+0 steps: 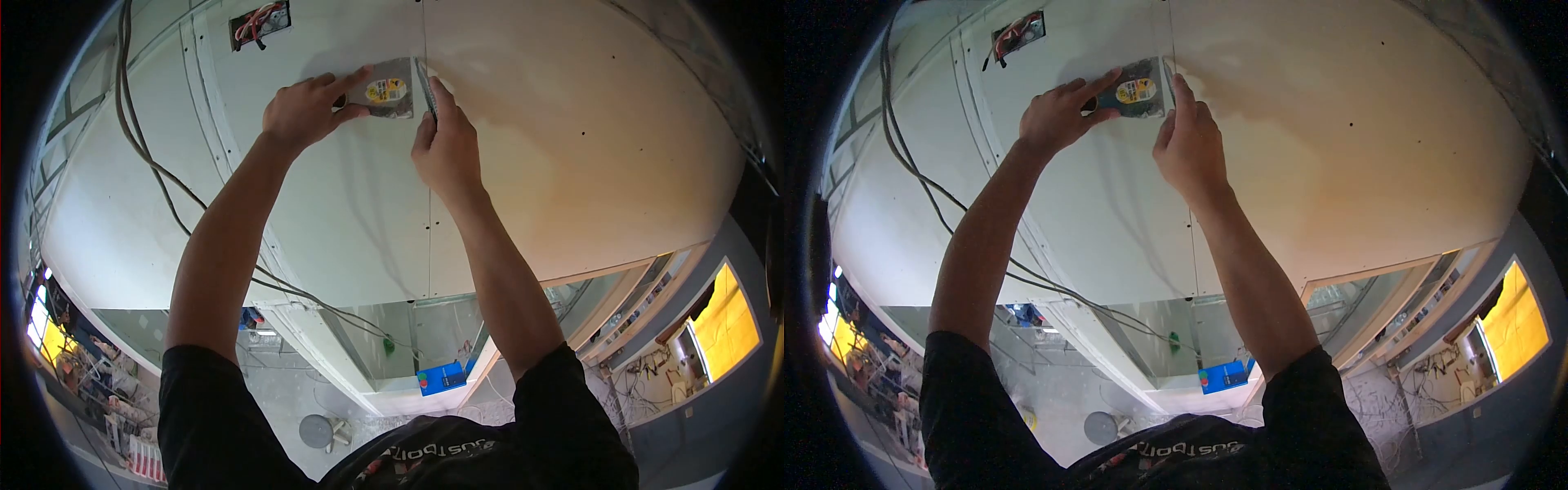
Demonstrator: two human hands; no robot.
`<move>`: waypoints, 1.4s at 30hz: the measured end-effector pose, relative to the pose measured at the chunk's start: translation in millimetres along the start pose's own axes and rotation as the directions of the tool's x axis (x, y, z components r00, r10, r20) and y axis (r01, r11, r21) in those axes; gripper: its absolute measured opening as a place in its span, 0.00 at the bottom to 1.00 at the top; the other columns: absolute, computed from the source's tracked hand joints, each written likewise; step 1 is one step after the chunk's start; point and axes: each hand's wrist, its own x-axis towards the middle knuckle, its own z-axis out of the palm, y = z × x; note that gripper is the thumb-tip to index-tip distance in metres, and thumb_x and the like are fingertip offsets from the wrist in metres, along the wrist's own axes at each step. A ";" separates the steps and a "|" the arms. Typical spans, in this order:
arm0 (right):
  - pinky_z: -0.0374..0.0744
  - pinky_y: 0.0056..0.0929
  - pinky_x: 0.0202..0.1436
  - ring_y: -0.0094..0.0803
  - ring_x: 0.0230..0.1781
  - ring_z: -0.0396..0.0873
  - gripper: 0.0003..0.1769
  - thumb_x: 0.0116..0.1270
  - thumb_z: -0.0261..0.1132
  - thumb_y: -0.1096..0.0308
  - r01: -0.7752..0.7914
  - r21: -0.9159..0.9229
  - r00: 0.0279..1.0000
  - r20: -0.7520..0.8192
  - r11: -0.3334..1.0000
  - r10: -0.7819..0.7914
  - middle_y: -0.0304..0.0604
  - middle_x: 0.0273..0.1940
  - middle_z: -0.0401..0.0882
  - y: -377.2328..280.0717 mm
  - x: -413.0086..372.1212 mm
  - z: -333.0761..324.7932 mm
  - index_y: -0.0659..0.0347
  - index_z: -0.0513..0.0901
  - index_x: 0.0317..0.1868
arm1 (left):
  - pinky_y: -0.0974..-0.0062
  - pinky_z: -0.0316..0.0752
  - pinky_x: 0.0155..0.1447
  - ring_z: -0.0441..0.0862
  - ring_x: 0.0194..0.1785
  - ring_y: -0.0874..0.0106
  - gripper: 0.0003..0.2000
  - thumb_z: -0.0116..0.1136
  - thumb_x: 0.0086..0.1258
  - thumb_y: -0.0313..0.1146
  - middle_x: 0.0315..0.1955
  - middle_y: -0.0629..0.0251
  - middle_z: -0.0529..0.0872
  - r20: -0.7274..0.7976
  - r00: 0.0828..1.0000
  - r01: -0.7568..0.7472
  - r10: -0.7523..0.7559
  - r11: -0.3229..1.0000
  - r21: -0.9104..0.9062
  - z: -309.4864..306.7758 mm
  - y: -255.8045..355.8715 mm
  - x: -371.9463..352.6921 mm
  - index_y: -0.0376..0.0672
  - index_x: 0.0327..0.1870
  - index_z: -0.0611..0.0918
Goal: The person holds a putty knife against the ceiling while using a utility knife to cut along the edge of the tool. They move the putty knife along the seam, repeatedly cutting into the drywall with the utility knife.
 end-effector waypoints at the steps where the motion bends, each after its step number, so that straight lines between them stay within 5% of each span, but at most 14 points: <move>1: 0.85 0.47 0.46 0.55 0.42 0.87 0.27 0.75 0.59 0.77 -0.001 0.001 1.000 0.003 1.000 0.001 0.61 0.46 0.85 1.2 -0.8 0.4 0.63 0.69 0.74 | 0.62 0.88 0.49 0.89 0.46 0.67 0.36 0.63 0.69 0.64 0.43 0.70 0.87 -0.001 1.000 0.004 -0.004 1.000 0.009 0.3 0.1 0.1 0.81 0.80 0.66; 19: 0.86 0.51 0.43 0.57 0.39 0.86 0.30 0.73 0.59 0.75 0.054 0.003 0.998 -0.019 0.999 -0.054 0.63 0.43 0.82 1.2 -0.4 6.1 0.67 0.67 0.75 | 0.62 0.89 0.48 0.90 0.46 0.67 0.36 0.59 0.70 0.67 0.42 0.71 0.87 -0.002 1.000 0.001 0.000 1.000 0.031 3.1 -1.2 0.6 0.79 0.80 0.65; 31: 0.86 0.52 0.43 0.56 0.38 0.86 0.31 0.74 0.58 0.74 -0.012 -0.034 0.999 0.042 0.999 0.014 0.61 0.41 0.81 -8.8 -2.7 2.3 0.64 0.66 0.76 | 0.63 0.90 0.46 0.90 0.45 0.68 0.36 0.59 0.69 0.67 0.42 0.73 0.88 -0.030 1.000 -0.005 0.006 0.998 0.065 3.8 -1.1 0.9 0.80 0.79 0.66; 37: 0.84 0.49 0.48 0.56 0.42 0.86 0.29 0.74 0.57 0.76 -0.157 -0.136 0.973 0.146 0.978 0.177 0.62 0.44 0.84 -27.5 -25.1 -5.4 0.68 0.68 0.75 | 0.63 0.90 0.42 0.91 0.43 0.68 0.34 0.58 0.69 0.68 0.41 0.75 0.88 -0.069 0.997 -0.015 0.019 0.999 0.050 8.4 -1.7 0.3 0.80 0.77 0.69; 42: 0.87 0.50 0.40 0.57 0.36 0.86 0.36 0.71 0.60 0.75 -0.161 -0.125 0.966 0.183 0.979 0.182 0.61 0.41 0.79 -21.3 -63.4 0.9 0.65 0.62 0.79 | 0.62 0.90 0.47 0.90 0.46 0.69 0.37 0.59 0.69 0.67 0.45 0.72 0.88 0.010 1.000 0.010 -0.011 0.997 0.079 4.5 0.8 0.5 0.81 0.80 0.63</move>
